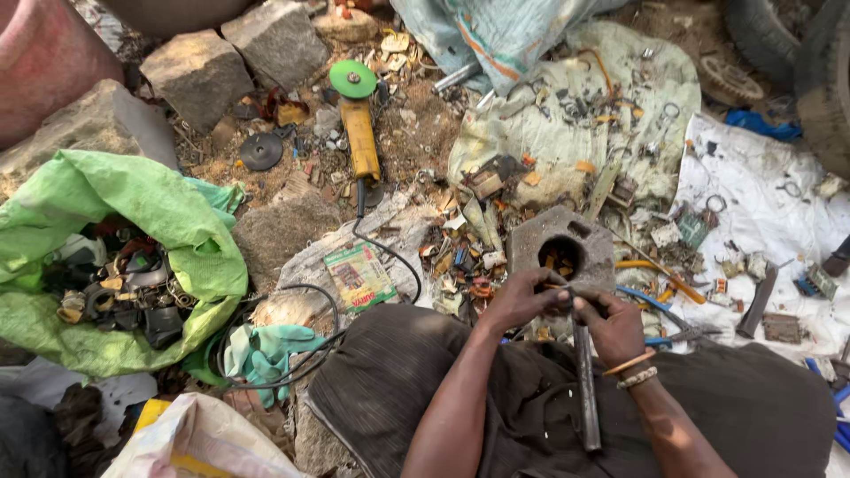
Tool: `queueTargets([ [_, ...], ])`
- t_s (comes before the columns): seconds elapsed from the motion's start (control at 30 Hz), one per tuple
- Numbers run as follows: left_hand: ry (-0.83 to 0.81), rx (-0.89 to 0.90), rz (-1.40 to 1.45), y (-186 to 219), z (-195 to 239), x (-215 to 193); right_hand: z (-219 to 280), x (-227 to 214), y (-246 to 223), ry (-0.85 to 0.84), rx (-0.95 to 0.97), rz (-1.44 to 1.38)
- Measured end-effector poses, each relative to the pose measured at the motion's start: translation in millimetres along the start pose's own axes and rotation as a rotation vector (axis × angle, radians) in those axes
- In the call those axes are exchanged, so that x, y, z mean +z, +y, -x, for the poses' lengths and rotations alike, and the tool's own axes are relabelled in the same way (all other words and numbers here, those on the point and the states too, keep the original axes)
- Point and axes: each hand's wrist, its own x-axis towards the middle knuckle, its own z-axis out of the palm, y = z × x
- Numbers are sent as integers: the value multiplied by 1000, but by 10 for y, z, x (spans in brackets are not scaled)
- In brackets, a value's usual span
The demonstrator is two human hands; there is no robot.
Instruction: The person sits on the ground and uses pliers and a hammer to strip copper wire from small electronic components. They repeatedly pull and twist the wire to separate it from the plastic housing, placing the stripped copper into a nearby container.
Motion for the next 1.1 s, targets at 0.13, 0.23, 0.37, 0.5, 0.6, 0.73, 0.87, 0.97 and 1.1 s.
queueTargets([
  [0.13,-62,57,-108,-18,48,-49,3,55,4,-89,194,-290],
  [0.23,-103,50,-61,17,-1,-54,23,57,31,-9,156,-454],
  [0.37,-77,42,-4,84,52,-41,67,119,31,87,-26,-362],
  [0.5,-47,16,-70,178,112,-17,162,200,-12,146,-56,-289],
  [0.6,16,50,-92,211,135,-170,118,167,-97,271,77,-382],
  [0.73,183,-74,-238,249,63,-417,-26,-177,-270,93,112,-636],
  [0.87,90,23,-152,144,35,-283,-2,-194,-242,70,26,-400],
  [0.97,82,-27,-213,191,40,-100,21,-135,-206,1,96,-601],
  [1.1,-51,58,-373,330,182,-64,46,-6,-155,-31,98,-762],
])
